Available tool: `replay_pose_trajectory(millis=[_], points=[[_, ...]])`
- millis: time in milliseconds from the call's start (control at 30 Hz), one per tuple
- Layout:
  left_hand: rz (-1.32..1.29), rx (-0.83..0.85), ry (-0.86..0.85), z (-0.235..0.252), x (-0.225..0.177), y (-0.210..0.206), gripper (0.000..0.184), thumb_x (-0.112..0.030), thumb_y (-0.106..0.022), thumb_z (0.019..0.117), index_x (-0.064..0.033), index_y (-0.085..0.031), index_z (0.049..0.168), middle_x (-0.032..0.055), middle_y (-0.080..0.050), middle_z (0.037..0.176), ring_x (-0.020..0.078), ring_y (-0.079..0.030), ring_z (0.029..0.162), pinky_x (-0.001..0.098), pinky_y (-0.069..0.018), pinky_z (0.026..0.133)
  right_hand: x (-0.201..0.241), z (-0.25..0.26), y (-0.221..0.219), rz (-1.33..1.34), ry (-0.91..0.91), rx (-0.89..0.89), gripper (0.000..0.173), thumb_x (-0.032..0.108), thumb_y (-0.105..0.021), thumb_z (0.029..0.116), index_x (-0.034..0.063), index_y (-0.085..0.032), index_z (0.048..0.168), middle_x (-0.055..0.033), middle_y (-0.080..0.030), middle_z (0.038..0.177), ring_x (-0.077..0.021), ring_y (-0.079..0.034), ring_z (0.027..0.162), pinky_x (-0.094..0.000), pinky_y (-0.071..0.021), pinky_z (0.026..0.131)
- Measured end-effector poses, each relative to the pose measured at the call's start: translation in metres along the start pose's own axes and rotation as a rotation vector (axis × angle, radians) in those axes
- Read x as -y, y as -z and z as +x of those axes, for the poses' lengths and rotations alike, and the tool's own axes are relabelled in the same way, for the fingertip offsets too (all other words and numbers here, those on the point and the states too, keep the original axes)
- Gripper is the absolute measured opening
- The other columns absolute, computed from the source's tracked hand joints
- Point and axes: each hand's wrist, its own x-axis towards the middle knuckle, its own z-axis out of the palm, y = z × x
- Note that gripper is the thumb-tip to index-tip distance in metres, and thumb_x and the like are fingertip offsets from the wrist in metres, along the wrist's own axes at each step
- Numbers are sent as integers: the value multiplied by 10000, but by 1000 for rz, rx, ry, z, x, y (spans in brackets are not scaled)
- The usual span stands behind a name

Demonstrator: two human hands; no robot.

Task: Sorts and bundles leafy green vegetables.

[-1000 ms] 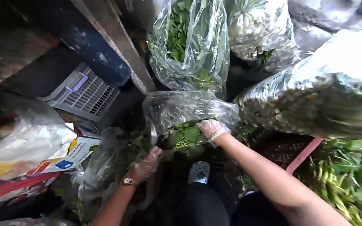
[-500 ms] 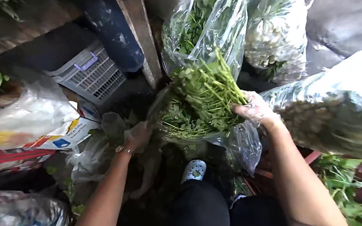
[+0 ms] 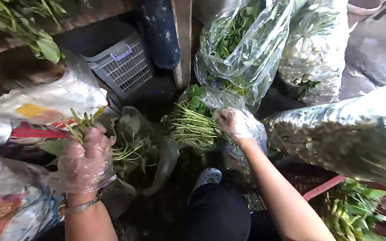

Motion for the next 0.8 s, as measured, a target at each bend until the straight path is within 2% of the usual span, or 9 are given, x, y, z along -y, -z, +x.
replay_pose_trajectory(millis=[167,233,300,333,500,633,700,733,800], points=[[-269,108,-115,-17,-28,17,200,-361,-440,1073,-202,-551,1022,-192,-472,652,-42,-477,537,156,-472,545,25,32,-45,-64,-103,284,352,277,-582,1039,159,-671,1359,-150,-685,1300,-367,-623,1241,-605,-465,1054],[-193,187,-77,-24,-37,10,269,-318,-423,1080,-106,-586,1048,-134,-543,682,-26,-497,543,158,-458,513,31,39,-55,-129,-152,395,402,376,-594,1024,242,-638,1401,-127,-682,1312,-361,-623,1243,-636,-460,1033],[-32,333,25,-28,-38,-9,391,-264,-407,1091,55,-627,1142,24,-665,811,56,-557,608,256,-492,571,32,41,-57,-129,-197,460,337,405,-614,1006,258,-695,1298,-119,-695,1261,-353,-634,1207,-655,-468,995],[-10,411,76,-26,-34,-24,396,-247,-395,1098,70,-618,1177,50,-696,867,58,-574,630,261,-499,594,31,43,-54,-109,-219,450,303,385,-621,1005,223,-714,1244,-135,-699,1230,-361,-642,1184,-658,-481,975],[-280,519,174,-20,-18,-90,349,-217,-390,1100,55,-601,1158,6,-709,845,0,-549,574,191,-482,569,14,41,-8,152,-359,140,285,216,-604,1023,1,-676,1195,-235,-669,1209,-388,-640,1151,-604,-494,991],[-443,574,120,-15,-38,-110,317,-192,-400,1100,54,-564,1214,10,-719,910,11,-598,655,202,-516,651,15,37,61,389,-367,-204,267,148,-543,1046,-45,-614,1217,-196,-662,1124,-251,-650,976,-470,-537,879],[-500,570,90,-15,-44,-117,288,-178,-411,1093,38,-564,1208,-2,-721,895,5,-603,659,202,-522,660,4,36,83,421,-301,-403,232,160,-556,1029,-10,-602,1180,-105,-639,1035,-139,-622,880,-366,-546,807],[-526,557,75,-15,-45,-122,270,-169,-416,1087,28,-566,1197,-9,-721,881,3,-605,656,200,-524,660,-4,35,88,415,-249,-430,200,154,-565,1025,11,-600,1160,-66,-624,1002,-92,-611,851,-313,-544,786],[-549,544,58,-17,-47,-129,272,-160,-423,1085,44,-562,1201,2,-722,876,11,-614,664,212,-532,679,-10,31,92,348,-172,-263,241,91,-589,1017,-42,-636,1212,-146,-677,1059,-148,-647,886,-363,-560,834]])
